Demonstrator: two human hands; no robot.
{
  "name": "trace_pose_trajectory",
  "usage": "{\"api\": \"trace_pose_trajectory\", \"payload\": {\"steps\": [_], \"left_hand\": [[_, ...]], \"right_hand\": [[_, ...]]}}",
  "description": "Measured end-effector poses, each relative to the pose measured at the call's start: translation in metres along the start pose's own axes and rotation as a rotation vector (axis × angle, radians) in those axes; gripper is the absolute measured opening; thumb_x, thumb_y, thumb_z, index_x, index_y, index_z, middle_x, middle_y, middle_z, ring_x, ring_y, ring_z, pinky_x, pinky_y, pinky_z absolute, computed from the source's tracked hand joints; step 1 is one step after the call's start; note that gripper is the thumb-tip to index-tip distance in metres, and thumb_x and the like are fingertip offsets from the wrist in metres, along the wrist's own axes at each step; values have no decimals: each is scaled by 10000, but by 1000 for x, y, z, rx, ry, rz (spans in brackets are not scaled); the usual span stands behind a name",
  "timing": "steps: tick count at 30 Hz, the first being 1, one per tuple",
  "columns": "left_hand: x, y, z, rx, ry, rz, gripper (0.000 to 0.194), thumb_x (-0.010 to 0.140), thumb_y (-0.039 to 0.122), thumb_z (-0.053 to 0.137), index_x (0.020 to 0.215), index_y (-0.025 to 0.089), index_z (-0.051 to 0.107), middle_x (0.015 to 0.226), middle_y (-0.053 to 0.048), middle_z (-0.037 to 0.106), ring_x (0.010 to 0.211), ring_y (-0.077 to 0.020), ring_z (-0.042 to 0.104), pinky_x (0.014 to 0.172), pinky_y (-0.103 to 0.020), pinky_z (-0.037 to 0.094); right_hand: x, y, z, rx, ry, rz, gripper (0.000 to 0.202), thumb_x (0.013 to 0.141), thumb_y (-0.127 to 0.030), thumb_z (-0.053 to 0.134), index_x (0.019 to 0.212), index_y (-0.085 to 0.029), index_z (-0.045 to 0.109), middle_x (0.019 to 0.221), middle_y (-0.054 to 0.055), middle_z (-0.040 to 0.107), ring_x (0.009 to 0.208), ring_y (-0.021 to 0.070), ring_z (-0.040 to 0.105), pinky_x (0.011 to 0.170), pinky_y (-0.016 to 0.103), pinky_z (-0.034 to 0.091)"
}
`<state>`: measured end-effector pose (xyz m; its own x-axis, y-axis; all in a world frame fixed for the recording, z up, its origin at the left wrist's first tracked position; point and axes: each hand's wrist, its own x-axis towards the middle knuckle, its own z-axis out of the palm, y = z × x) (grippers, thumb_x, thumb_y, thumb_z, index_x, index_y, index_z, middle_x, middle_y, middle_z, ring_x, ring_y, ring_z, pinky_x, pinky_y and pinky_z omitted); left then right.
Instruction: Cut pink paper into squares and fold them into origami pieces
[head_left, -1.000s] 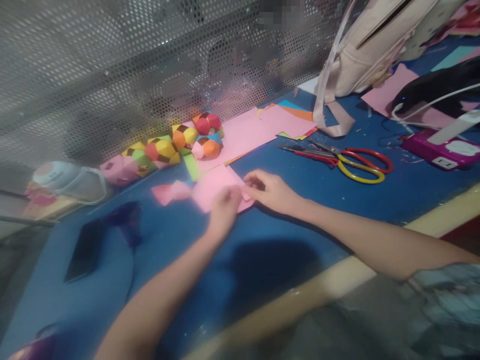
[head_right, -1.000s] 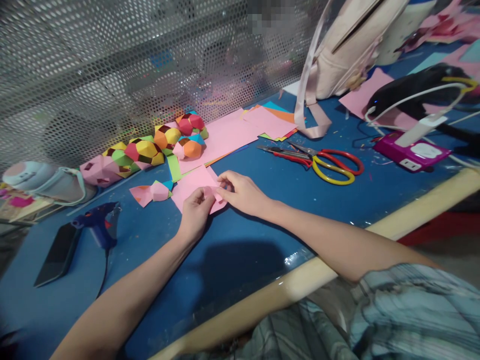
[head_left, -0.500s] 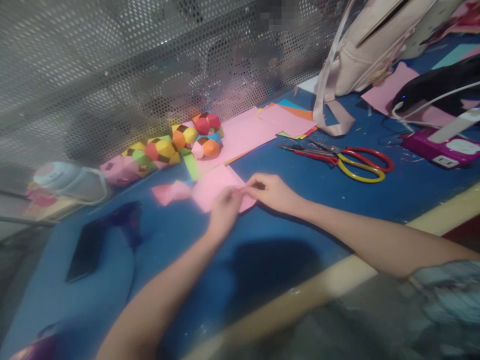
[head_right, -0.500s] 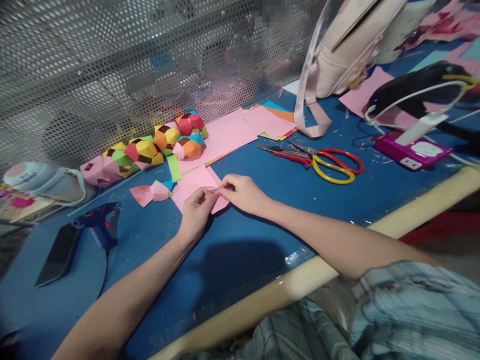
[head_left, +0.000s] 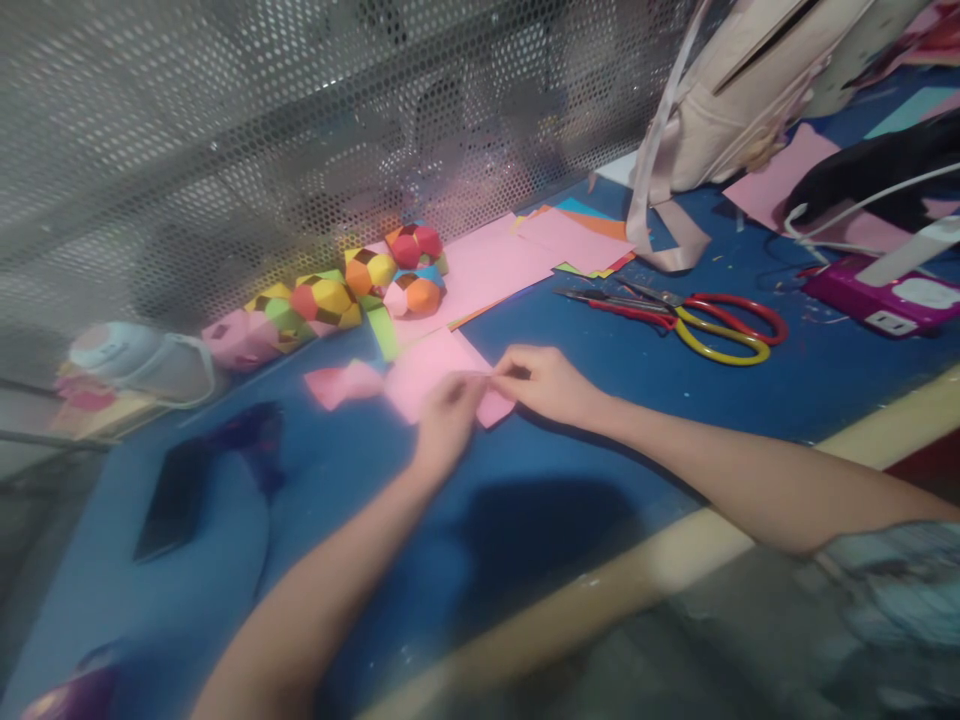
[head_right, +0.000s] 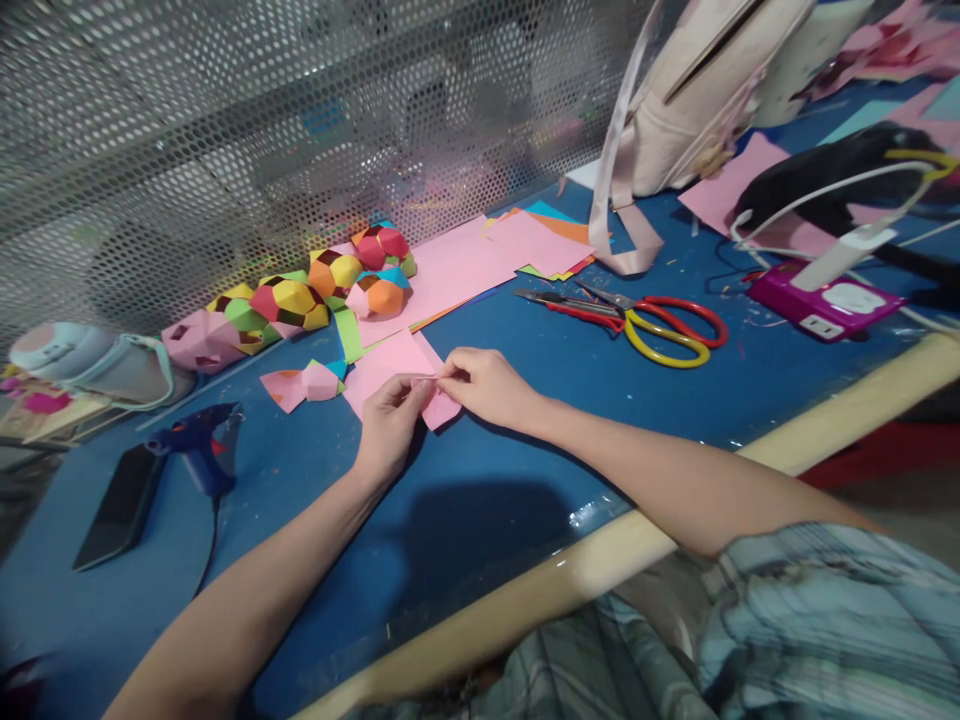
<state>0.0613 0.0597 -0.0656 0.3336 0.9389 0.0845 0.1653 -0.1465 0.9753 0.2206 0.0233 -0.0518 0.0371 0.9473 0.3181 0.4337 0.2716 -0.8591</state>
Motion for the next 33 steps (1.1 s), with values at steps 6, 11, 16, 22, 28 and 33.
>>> {"api": "trace_pose_trajectory", "payload": {"steps": [6, 11, 16, 22, 28, 33], "left_hand": [[-1, 1, -1, -17, -54, -1, 209, 793, 340, 647, 904, 175, 713, 915, -36, 719, 879, -177, 636, 827, -290, 468], [4, 4, -7, 77, -109, -1, 220, 814, 346, 617, 904, 183, 734, 950, -44, 730, 927, -196, 640, 870, -307, 461], [11, 9, -17, 137, -247, -27, 281, 798, 368, 634, 987, 183, 729, 1002, -56, 730, 931, -215, 646, 869, -335, 480], [16, 10, -24, 225, -328, -13, 338, 837, 420, 574, 1023, 185, 730, 1065, -68, 720, 957, -223, 644, 885, -346, 482], [17, 13, -24, 245, -365, -9, 328, 804, 371, 619, 1048, 177, 719, 1034, -69, 726, 937, -224, 649, 881, -355, 483], [20, 18, -25, 279, -390, 0, 343, 775, 357, 650, 1061, 178, 718, 1032, -70, 730, 936, -230, 654, 885, -359, 483]], "right_hand": [[0, 1, -3, -28, 4, -71, 129, 763, -107, 601, 644, -158, 608, 655, -16, 583, 630, 105, 530, 607, 228, 387], [2, 0, -6, -43, -27, -71, 134, 759, -90, 612, 640, -150, 610, 657, -18, 580, 628, 99, 530, 610, 223, 384], [3, -3, -10, -50, -34, -82, 138, 767, -96, 600, 641, -150, 614, 661, -12, 588, 632, 104, 534, 618, 231, 388], [4, -5, -12, -36, -59, -97, 139, 781, -131, 608, 645, -147, 628, 673, -2, 607, 639, 108, 546, 620, 236, 393], [5, -5, -13, -34, -82, -66, 149, 785, -140, 613, 638, -150, 636, 660, -3, 614, 631, 109, 558, 618, 236, 399], [5, -8, -15, -36, -105, -8, 146, 759, -76, 611, 634, -149, 635, 644, -15, 605, 622, 103, 553, 618, 232, 398]]}}
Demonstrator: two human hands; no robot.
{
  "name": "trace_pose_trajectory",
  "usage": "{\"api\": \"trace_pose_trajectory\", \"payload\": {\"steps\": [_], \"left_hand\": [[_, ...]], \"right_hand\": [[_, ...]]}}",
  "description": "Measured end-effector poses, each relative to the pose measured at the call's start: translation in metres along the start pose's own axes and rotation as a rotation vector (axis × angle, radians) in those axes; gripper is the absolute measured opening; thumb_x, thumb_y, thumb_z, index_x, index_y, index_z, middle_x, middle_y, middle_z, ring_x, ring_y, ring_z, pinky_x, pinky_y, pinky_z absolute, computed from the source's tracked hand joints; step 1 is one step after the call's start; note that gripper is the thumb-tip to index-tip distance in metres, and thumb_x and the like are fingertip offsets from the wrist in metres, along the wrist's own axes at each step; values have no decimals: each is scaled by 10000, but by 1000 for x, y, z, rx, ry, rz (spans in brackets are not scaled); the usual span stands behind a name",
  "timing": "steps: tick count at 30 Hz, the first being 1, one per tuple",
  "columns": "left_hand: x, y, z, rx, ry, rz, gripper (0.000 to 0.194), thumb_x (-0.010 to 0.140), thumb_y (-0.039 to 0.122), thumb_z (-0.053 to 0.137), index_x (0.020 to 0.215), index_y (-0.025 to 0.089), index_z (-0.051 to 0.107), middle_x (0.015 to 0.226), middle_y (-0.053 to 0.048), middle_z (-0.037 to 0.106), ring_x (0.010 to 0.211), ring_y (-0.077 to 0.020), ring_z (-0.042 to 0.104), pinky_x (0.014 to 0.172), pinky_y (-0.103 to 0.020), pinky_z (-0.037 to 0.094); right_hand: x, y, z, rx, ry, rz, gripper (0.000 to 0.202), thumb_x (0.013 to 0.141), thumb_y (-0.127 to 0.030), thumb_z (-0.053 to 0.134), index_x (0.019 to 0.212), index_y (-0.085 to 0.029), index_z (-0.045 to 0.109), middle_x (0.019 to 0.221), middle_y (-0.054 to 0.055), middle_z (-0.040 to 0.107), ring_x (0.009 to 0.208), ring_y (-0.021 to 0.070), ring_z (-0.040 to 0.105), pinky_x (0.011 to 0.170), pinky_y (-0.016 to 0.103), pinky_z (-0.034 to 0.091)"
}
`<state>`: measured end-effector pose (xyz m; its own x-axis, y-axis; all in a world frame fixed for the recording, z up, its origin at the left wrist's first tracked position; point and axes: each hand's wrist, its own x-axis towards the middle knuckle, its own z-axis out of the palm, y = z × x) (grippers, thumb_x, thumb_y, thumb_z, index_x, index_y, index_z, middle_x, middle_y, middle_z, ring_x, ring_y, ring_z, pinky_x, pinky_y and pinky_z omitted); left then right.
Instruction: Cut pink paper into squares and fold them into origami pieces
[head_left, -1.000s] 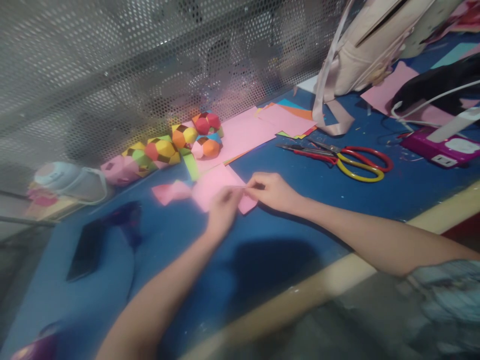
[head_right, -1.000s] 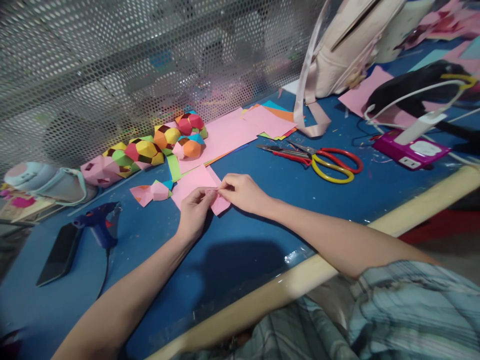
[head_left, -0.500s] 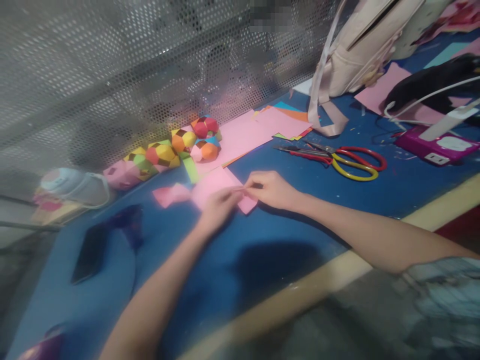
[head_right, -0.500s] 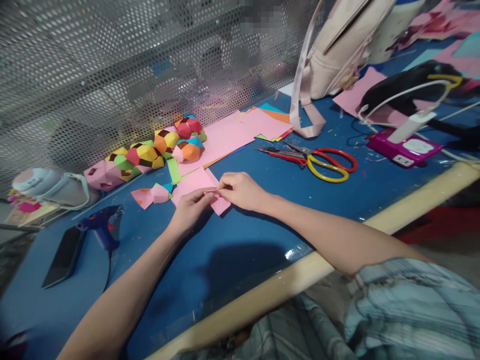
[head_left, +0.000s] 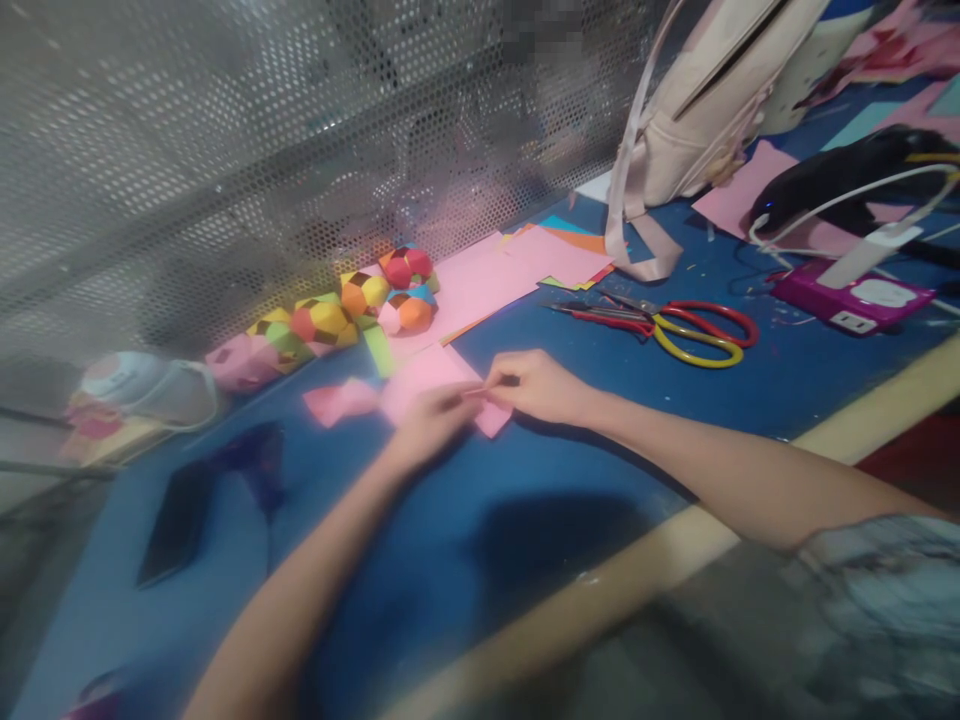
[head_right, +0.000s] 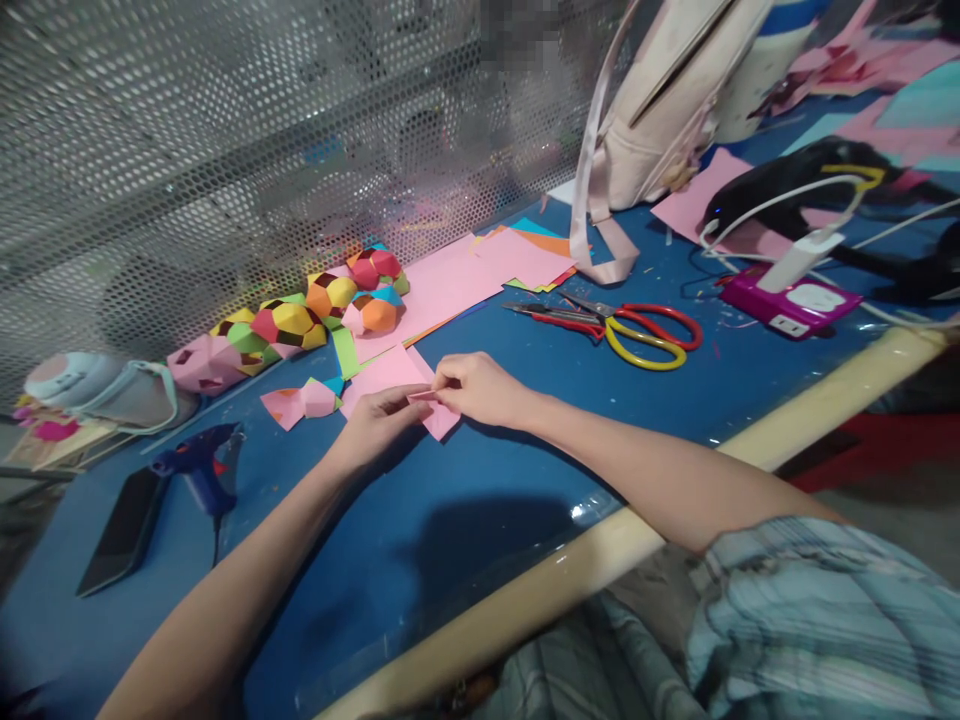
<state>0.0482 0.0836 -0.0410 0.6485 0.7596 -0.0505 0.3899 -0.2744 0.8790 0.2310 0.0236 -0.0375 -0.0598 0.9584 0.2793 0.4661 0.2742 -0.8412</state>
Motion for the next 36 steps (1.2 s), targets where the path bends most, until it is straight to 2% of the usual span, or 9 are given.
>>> {"api": "trace_pose_trajectory", "payload": {"steps": [5, 10, 17, 21, 28, 32, 36], "left_hand": [[5, -7, -6, 38, -5, 21, 339, 805, 420, 613, 1028, 196, 734, 972, -59, 741, 873, -215, 658, 846, -345, 498], [8, -15, -4, -1, 11, 4, 395, 799, 478, 614, 1046, 191, 727, 963, -63, 739, 841, -210, 661, 824, -340, 511], [13, -24, 0, 10, 29, -10, 395, 854, 475, 527, 1010, 177, 733, 981, -63, 732, 818, -197, 651, 790, -323, 517], [11, -21, 3, 54, 76, 9, 382, 868, 439, 502, 958, 150, 735, 925, -67, 732, 807, -195, 646, 783, -311, 507], [4, -12, 6, 100, 126, 71, 298, 838, 414, 568, 907, 182, 741, 884, -41, 738, 814, -191, 652, 803, -290, 496], [2, -10, 4, 137, 133, 107, 289, 860, 385, 533, 892, 178, 732, 895, -38, 733, 817, -184, 647, 814, -289, 487], [1, -9, 4, 119, 136, 72, 304, 866, 388, 516, 889, 165, 722, 897, -45, 727, 819, -183, 641, 800, -289, 482]], "right_hand": [[2, 1, 0, 6, 0, 47, 157, 735, -37, 602, 626, -148, 628, 657, -11, 618, 645, 109, 563, 638, 236, 407], [4, 5, 2, 8, 1, 79, 160, 723, -28, 585, 635, -154, 630, 656, -13, 625, 649, 113, 571, 638, 236, 411], [5, 7, 3, 22, -24, 147, 97, 750, -104, 604, 674, -149, 644, 670, -1, 655, 642, 117, 586, 641, 237, 430], [5, 6, 3, 56, -45, 181, 120, 785, -236, 628, 711, -145, 652, 670, 7, 663, 634, 121, 586, 620, 236, 433], [4, 3, 4, 10, 1, 124, 120, 765, -119, 589, 664, -148, 648, 676, -4, 657, 640, 108, 575, 611, 223, 409], [3, 1, 3, 20, -1, 116, 118, 771, -139, 613, 664, -141, 663, 682, 3, 667, 645, 112, 585, 611, 223, 411], [2, 0, 1, -8, -4, 76, 131, 783, -151, 616, 668, -136, 677, 688, 11, 672, 656, 117, 594, 633, 230, 419]]}}
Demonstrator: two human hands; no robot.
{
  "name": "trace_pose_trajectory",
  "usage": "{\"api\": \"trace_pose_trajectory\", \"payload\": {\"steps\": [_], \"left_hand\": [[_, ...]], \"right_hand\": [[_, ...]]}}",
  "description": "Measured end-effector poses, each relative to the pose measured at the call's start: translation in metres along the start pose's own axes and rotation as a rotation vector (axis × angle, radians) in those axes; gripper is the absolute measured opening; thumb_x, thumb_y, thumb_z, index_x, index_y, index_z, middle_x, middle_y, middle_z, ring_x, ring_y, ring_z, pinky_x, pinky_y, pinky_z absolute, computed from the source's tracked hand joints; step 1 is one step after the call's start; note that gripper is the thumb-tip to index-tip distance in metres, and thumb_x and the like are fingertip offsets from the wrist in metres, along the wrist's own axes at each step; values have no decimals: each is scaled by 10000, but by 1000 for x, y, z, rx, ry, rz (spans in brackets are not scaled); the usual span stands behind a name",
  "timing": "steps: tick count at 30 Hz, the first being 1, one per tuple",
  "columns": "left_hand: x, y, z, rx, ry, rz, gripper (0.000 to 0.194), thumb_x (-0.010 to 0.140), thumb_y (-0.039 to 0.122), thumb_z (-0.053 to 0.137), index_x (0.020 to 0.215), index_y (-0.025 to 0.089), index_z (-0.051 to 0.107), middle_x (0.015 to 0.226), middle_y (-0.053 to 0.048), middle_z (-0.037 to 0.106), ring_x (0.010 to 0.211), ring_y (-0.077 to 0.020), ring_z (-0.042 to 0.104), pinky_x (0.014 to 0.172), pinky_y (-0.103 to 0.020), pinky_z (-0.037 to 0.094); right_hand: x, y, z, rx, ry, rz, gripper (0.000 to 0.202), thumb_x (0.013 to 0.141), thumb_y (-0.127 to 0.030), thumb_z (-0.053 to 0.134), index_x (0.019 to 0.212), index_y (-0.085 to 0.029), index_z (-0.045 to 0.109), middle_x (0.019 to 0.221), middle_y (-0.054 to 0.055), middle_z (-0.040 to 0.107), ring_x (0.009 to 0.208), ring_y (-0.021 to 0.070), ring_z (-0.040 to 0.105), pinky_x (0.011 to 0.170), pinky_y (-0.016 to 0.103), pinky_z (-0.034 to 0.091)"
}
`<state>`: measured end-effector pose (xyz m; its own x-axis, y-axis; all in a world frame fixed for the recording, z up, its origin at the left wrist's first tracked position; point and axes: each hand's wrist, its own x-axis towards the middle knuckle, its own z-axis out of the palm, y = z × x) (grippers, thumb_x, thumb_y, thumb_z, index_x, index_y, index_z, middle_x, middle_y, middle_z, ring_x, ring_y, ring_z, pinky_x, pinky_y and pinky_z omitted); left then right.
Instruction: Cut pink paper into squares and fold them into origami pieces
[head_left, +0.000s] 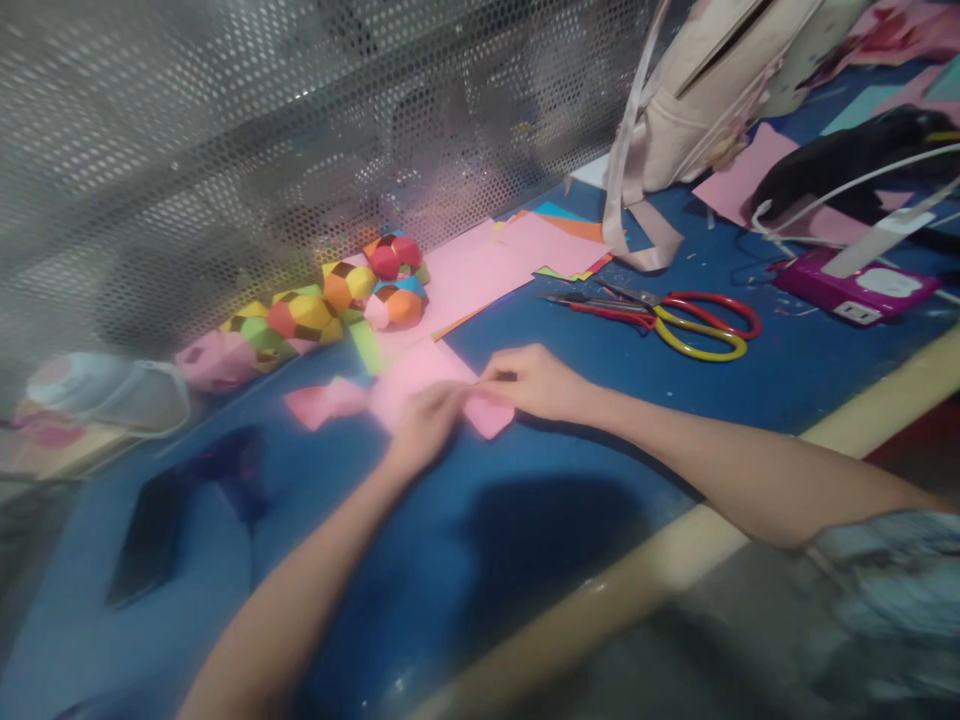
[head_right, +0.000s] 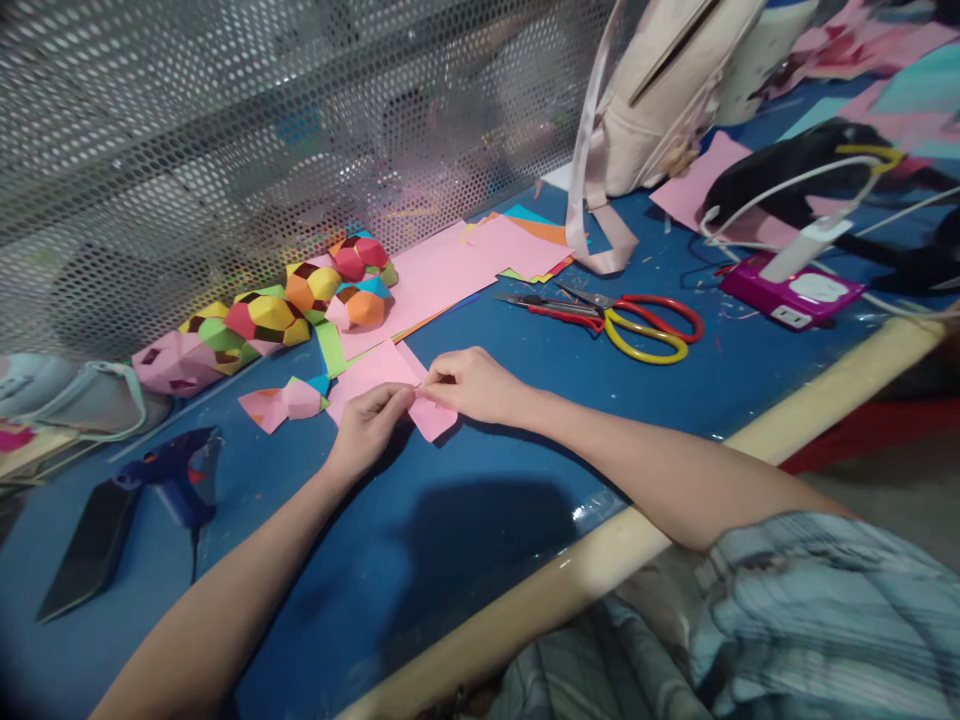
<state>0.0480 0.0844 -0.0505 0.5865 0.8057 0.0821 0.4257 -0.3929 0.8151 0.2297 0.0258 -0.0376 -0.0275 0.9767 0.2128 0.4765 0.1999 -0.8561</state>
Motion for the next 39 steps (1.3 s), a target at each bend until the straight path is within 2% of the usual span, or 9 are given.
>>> {"api": "trace_pose_trajectory", "payload": {"steps": [4, 8, 11, 16, 18, 25, 32, 39], "left_hand": [[0, 1, 2, -16, -13, -14, 292, 835, 405, 563, 870, 161, 720, 852, -43, 724, 778, -176, 637, 760, -278, 483], [-1, -2, 2, -10, 153, -47, 261, 827, 365, 557, 810, 152, 706, 811, -40, 714, 763, -169, 628, 740, -276, 478], [-1, -5, 0, -40, 233, -107, 239, 811, 348, 565, 802, 149, 698, 817, -41, 712, 776, -172, 630, 742, -279, 484], [-2, -3, 2, -132, 128, -130, 274, 799, 363, 596, 975, 190, 714, 1029, -51, 715, 959, -198, 636, 887, -309, 473], [-2, 0, 4, -125, 77, -123, 289, 804, 385, 599, 979, 192, 723, 1048, -52, 718, 995, -211, 633, 930, -321, 457], [-6, -2, 4, -109, 170, -150, 308, 831, 394, 554, 912, 151, 725, 934, -46, 731, 893, -209, 644, 834, -312, 478], [-8, 0, 7, -176, 99, -144, 340, 838, 423, 557, 988, 173, 731, 1045, -55, 725, 1016, -221, 636, 960, -344, 444], [-9, -1, 5, -122, 53, -153, 318, 843, 390, 545, 909, 145, 737, 970, -56, 731, 928, -209, 646, 879, -320, 469]], "right_hand": [[0, 1, -1, -24, -13, -40, 145, 782, -133, 598, 667, -145, 685, 687, 9, 668, 660, 119, 594, 649, 236, 424], [3, 2, -3, 1, -2, 26, 122, 798, -231, 623, 769, -150, 710, 771, 27, 700, 706, 135, 606, 655, 244, 426], [4, 3, -3, -28, 17, 67, 129, 801, -217, 615, 740, -149, 705, 748, 26, 698, 683, 132, 599, 642, 244, 415], [3, 6, 0, -68, -6, -20, 172, 815, -208, 606, 674, -154, 688, 718, 21, 676, 675, 124, 589, 663, 243, 412], [2, 6, 1, -68, -22, -36, 164, 820, -223, 606, 697, -153, 688, 736, 24, 674, 683, 124, 586, 664, 241, 410], [2, 5, 4, -25, -29, 32, 134, 798, -268, 632, 761, -145, 672, 750, 19, 669, 678, 126, 563, 646, 237, 407], [1, 5, 5, 28, -23, 58, 177, 815, -246, 588, 710, -151, 693, 692, 8, 687, 661, 127, 592, 639, 234, 415], [-1, -1, 5, 79, -49, 114, 111, 767, -199, 643, 696, -162, 720, 730, 8, 726, 707, 146, 646, 679, 240, 455]]}}
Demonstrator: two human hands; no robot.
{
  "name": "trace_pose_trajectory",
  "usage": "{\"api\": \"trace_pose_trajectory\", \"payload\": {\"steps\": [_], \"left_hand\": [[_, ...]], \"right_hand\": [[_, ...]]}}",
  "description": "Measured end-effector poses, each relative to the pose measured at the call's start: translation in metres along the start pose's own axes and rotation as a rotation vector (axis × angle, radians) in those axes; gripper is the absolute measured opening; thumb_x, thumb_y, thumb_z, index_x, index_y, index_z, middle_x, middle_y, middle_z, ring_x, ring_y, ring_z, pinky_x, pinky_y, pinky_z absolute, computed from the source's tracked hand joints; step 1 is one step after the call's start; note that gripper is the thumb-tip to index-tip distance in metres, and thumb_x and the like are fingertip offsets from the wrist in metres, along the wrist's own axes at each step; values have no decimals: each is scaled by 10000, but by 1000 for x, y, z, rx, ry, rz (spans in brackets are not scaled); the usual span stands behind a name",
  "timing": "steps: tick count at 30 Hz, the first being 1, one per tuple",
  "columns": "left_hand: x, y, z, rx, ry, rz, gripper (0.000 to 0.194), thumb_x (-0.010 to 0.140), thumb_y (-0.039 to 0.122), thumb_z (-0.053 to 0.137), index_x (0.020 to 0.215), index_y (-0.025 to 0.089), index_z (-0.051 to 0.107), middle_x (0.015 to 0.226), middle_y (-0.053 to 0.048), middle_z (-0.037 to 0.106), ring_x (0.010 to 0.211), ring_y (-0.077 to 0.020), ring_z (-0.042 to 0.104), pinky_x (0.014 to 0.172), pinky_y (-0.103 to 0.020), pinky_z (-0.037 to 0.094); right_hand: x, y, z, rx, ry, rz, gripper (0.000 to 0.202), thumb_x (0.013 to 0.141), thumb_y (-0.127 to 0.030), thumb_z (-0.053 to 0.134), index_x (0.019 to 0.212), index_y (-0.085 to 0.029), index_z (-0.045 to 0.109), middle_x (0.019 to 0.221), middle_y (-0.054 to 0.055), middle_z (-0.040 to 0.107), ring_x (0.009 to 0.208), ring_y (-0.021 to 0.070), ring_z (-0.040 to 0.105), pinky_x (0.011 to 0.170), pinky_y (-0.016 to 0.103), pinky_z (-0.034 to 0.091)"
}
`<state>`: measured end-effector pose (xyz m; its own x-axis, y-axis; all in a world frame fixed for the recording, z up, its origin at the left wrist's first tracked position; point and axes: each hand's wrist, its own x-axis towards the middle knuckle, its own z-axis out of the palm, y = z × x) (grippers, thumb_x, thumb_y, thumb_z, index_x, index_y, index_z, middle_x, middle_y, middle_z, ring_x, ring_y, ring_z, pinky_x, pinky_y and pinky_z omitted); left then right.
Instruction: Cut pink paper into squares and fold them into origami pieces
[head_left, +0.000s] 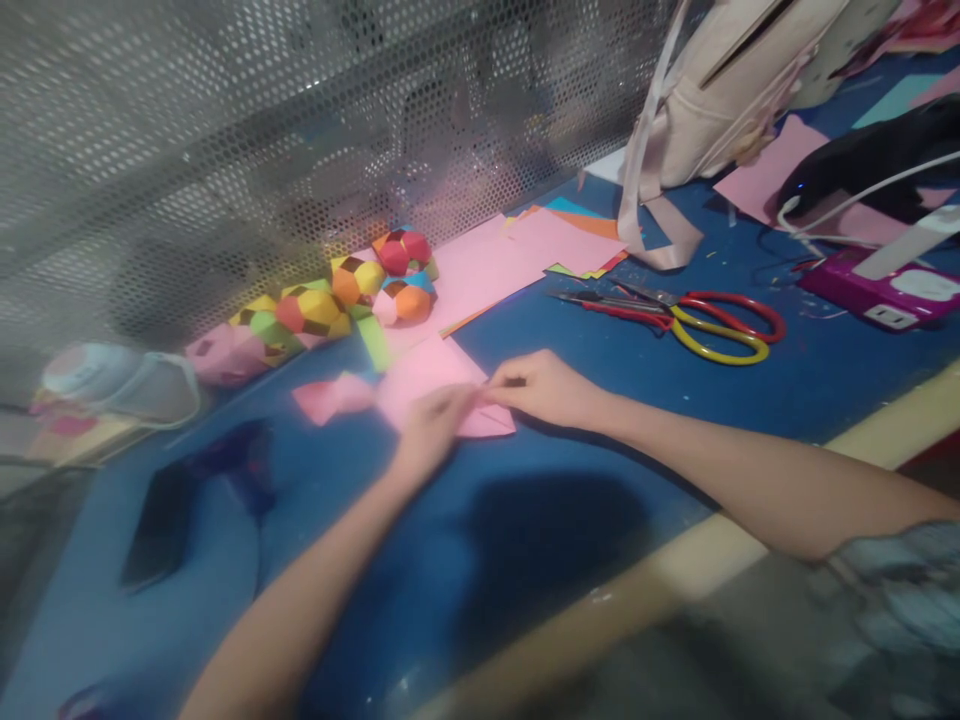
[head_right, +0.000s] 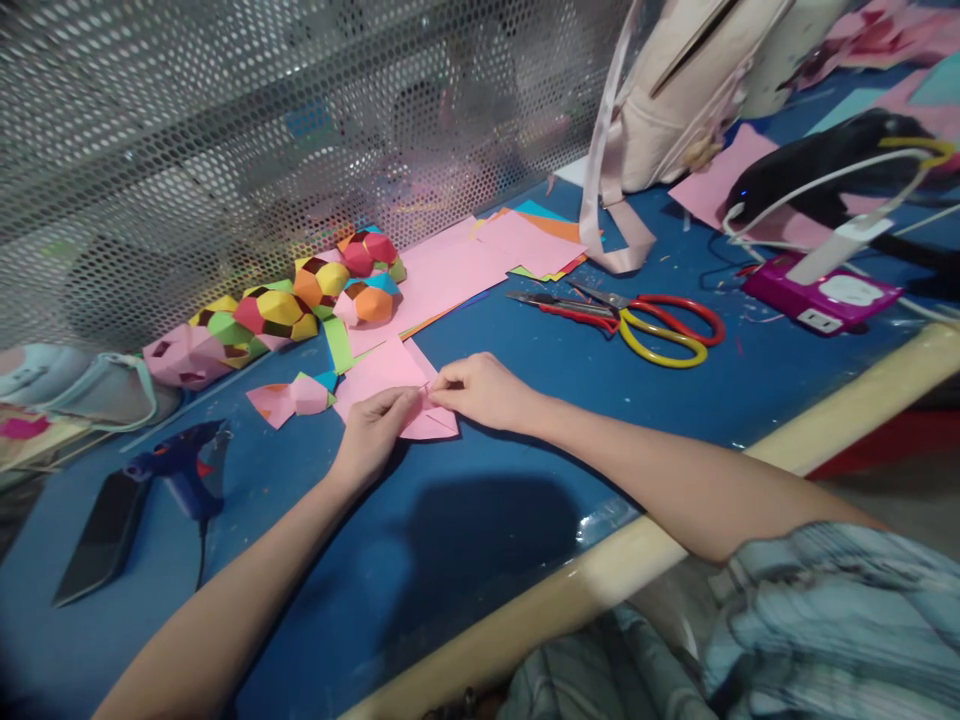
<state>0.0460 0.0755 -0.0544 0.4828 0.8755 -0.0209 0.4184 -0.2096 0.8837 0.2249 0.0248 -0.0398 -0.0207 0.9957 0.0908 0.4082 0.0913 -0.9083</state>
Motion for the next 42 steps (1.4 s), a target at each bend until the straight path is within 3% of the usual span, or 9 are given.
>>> {"api": "trace_pose_trajectory", "payload": {"steps": [9, 19, 29, 37, 42], "left_hand": [[-2, 1, -1, 44, -30, 57, 303, 840, 384, 543, 859, 143, 727, 878, -45, 727, 817, -184, 640, 769, -274, 483], [1, -3, -3, 18, -32, 32, 314, 827, 394, 565, 892, 134, 728, 899, -57, 722, 829, -186, 633, 791, -287, 474], [1, -4, -2, 11, -77, 59, 304, 819, 406, 581, 843, 140, 725, 834, -46, 715, 741, -158, 612, 692, -258, 474], [1, -3, -1, 14, -60, 81, 278, 811, 385, 587, 820, 141, 720, 797, -36, 716, 703, -145, 615, 667, -242, 478], [0, 2, 1, -13, -87, 76, 268, 800, 379, 605, 847, 142, 720, 830, -47, 726, 742, -158, 632, 698, -254, 492]], "right_hand": [[-1, -4, -2, 7, -42, 54, 104, 764, -197, 660, 702, -154, 732, 722, 4, 731, 719, 151, 657, 674, 231, 468], [1, -2, -7, -21, -98, 14, 186, 816, -231, 581, 821, -144, 746, 826, 20, 740, 781, 166, 659, 711, 248, 477], [2, -2, -1, 24, -24, 45, 107, 758, -140, 610, 738, -132, 715, 713, 5, 712, 680, 128, 631, 654, 223, 457], [0, 2, 1, 62, -12, -41, 95, 762, -162, 610, 750, -141, 701, 713, 0, 706, 669, 125, 625, 648, 230, 459], [0, 6, 4, 2, 69, -145, 98, 774, -126, 615, 702, -140, 680, 695, -5, 687, 656, 107, 606, 628, 212, 438]]}}
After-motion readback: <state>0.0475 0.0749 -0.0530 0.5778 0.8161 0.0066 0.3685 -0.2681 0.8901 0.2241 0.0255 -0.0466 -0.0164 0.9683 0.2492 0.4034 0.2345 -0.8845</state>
